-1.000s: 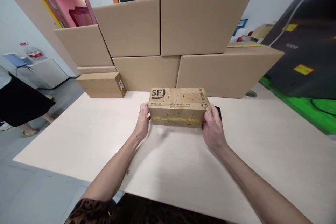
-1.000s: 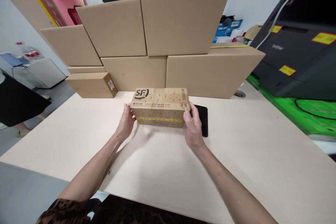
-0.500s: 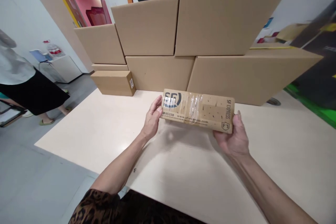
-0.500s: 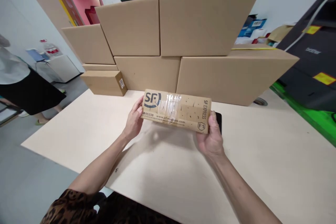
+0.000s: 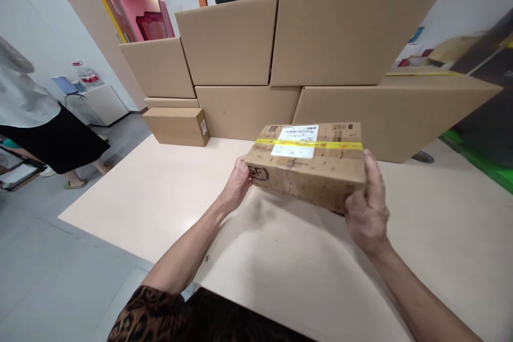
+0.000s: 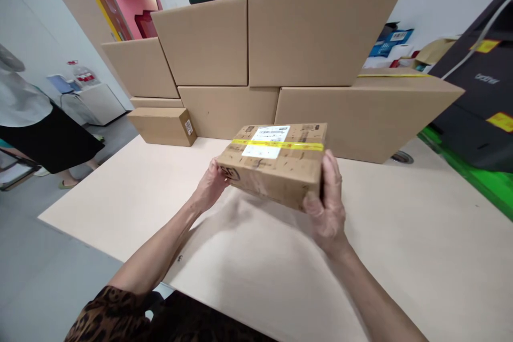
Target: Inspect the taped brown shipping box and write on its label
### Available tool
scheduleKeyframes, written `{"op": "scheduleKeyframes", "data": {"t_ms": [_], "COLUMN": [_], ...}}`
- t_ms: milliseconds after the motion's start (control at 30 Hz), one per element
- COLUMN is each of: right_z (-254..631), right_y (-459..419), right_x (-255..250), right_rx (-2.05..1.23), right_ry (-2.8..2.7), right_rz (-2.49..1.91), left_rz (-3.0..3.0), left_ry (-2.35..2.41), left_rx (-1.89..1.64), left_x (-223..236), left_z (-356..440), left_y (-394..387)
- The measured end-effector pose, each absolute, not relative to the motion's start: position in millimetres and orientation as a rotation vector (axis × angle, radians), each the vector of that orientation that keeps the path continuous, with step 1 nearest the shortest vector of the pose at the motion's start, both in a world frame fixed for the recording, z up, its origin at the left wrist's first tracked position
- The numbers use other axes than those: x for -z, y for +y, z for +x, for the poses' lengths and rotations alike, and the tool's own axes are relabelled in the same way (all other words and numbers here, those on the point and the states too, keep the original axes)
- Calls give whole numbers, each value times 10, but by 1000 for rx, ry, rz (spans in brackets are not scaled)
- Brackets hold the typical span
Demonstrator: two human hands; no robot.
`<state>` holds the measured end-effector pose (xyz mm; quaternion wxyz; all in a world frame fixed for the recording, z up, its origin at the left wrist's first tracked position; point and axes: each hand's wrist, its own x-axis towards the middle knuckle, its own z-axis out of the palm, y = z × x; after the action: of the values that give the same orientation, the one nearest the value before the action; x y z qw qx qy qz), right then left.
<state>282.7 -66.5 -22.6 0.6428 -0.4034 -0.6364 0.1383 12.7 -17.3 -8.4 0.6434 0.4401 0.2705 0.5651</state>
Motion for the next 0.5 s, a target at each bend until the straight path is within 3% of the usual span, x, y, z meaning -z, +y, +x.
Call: {"op": "scheduleKeyframes", "data": {"t_ms": [167,500], "right_z": [2756,2806], "right_y": [-772,-817], "right_x": [162,68], "right_rx": [51,63], "right_ry": [-1759,-1686], "right_rz": [-649,-652], "left_rz": [648,592], "left_ry": [636,535], "left_rx": [-1202,-779], "left_x": [82,149], "left_z": [131,73], "left_y": [-121,-158]}}
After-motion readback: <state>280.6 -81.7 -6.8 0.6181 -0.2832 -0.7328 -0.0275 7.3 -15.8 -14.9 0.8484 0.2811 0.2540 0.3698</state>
